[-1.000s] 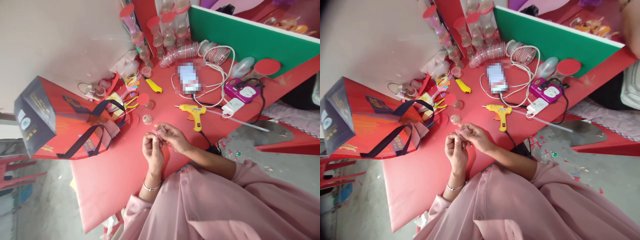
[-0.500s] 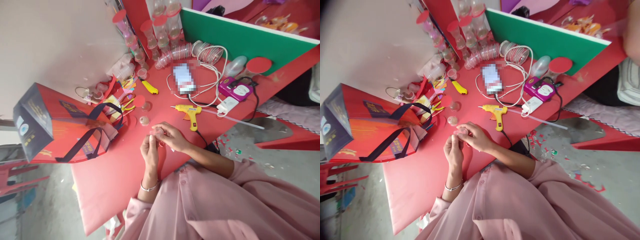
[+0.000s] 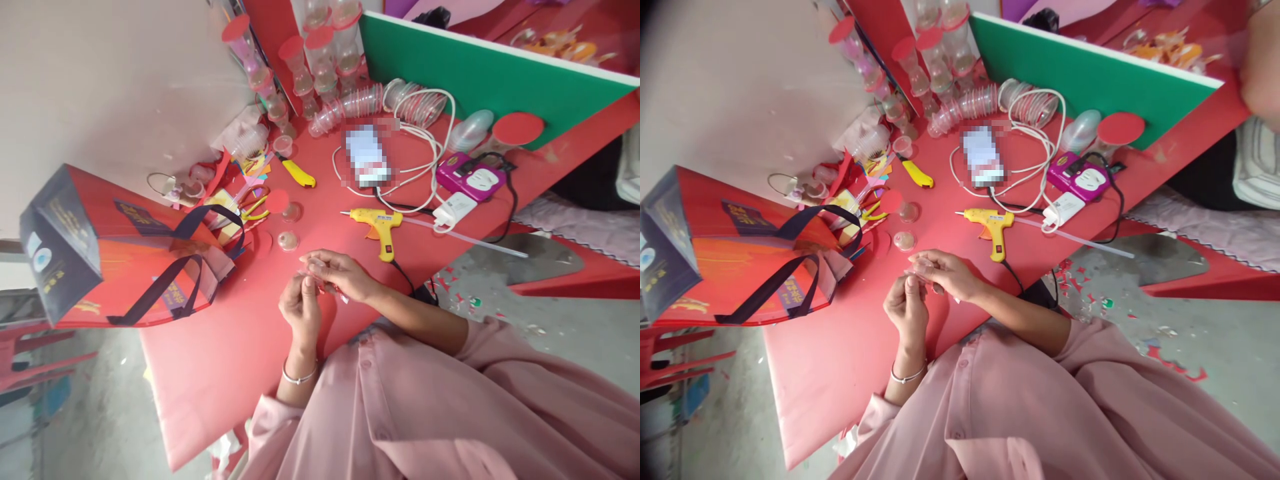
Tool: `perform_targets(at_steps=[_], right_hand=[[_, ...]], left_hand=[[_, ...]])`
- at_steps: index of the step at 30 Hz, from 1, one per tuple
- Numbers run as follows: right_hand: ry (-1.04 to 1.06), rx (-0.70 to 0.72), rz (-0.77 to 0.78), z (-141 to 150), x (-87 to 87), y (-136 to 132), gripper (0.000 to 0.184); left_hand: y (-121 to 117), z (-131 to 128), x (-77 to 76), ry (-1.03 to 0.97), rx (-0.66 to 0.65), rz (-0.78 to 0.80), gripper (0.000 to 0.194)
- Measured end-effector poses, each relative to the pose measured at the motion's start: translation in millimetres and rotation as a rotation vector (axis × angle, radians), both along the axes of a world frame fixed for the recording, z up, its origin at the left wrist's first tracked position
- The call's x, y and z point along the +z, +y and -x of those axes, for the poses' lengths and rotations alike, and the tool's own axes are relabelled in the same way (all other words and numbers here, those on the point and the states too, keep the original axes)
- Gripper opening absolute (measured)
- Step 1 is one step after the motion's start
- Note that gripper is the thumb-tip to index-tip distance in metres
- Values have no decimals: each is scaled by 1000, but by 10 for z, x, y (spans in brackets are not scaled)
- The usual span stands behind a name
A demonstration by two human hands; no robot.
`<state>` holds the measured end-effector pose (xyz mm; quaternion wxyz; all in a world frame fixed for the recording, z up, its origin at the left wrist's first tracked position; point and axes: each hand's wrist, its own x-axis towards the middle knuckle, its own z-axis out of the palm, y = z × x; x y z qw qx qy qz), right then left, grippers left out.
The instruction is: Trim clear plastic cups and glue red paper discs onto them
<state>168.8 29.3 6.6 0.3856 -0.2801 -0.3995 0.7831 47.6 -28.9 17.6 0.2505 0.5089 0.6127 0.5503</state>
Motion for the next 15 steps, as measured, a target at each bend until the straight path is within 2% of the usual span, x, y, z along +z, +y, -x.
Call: perform_targets(at_steps=[2,4,7,11,15], right_hand=[[-38,-23,-13,-4,-12,-13,48],[-149,-120,-105,-11,-4,-33,44],[-297,-253,-272,-16,26,-56,39],[-310,-260,-286,-21,53,-34,38],[-399,-343,-387,-58,65,17,36]], left_hand=[[-2,38,-44,201,50,-94,34],[1,73,-85,329,80,-180,30],[-2,79,-101,356,103,-230,26],[-10,-1,-34,165,80,-99,24],[28,-47,1,-320,-7,53,23]])
